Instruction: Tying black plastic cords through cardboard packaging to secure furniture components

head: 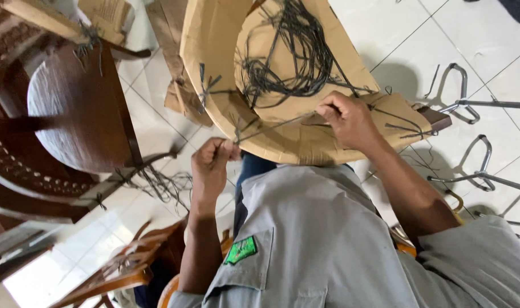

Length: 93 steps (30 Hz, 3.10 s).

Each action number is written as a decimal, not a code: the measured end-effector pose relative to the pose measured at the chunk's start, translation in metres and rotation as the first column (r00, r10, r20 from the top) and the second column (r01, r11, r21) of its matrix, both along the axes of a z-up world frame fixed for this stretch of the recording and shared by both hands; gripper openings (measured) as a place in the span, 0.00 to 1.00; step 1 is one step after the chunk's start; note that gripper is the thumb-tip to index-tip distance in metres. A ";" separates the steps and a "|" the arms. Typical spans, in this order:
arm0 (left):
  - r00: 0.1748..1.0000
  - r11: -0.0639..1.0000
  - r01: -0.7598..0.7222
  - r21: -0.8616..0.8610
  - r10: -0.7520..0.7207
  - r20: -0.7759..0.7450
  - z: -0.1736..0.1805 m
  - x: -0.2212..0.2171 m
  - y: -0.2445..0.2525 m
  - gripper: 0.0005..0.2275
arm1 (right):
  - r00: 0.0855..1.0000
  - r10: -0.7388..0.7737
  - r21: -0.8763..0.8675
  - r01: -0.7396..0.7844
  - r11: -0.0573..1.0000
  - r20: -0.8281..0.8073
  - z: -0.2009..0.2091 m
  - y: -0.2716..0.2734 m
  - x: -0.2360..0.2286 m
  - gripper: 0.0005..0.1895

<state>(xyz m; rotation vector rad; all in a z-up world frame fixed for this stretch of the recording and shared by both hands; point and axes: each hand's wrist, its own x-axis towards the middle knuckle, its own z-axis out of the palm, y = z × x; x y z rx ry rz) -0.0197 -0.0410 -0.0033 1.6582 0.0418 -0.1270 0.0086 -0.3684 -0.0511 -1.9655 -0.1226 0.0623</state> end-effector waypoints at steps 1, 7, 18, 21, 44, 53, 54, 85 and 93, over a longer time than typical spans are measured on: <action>1.000 1.000 0.016 0.023 -0.016 0.013 -0.001 0.003 0.008 0.11 | 1.000 -0.015 -0.039 0.015 0.999 0.021 -0.002 -0.002 0.006 0.05; 1.000 1.000 0.008 -0.020 -0.008 -0.002 -0.005 0.019 0.086 0.05 | 0.992 -0.121 -0.148 0.124 0.981 0.031 -0.003 0.018 0.007 0.06; 1.000 0.999 0.004 -0.033 -0.003 0.015 -0.002 0.049 0.198 0.05 | 0.970 -0.244 -0.261 0.240 0.935 0.016 0.009 0.076 -0.010 0.05; 0.999 0.999 0.035 0.029 -0.036 0.031 -0.012 0.062 0.187 0.10 | 0.962 -0.272 -0.295 0.267 0.918 0.022 0.006 0.066 -0.010 0.05; 0.922 0.905 0.384 0.181 -0.367 -0.120 -0.041 0.186 0.084 0.03 | 0.909 -0.157 0.381 0.312 0.870 -0.386 -0.002 0.175 0.048 0.06; 0.911 0.879 0.411 0.240 -0.384 -0.153 -0.086 0.330 0.148 0.02 | 0.598 -0.537 0.155 0.741 0.653 -0.596 -0.056 0.191 0.090 0.04; 0.907 0.878 0.418 0.233 -0.387 -0.168 -0.095 0.346 0.166 0.02 | 0.586 -0.539 0.142 0.746 0.651 -0.606 -0.053 0.194 0.109 0.04; 0.812 0.771 0.520 0.368 -0.312 -0.493 -0.376 0.382 0.104 0.16 | 0.559 -0.247 -0.234 0.095 0.968 -0.792 -0.315 0.201 0.237 0.08; 0.726 0.915 -0.395 -0.077 0.260 -0.637 -0.269 0.453 0.161 0.05 | 0.454 -0.425 -0.283 0.349 0.893 -0.783 -0.212 0.163 0.239 0.13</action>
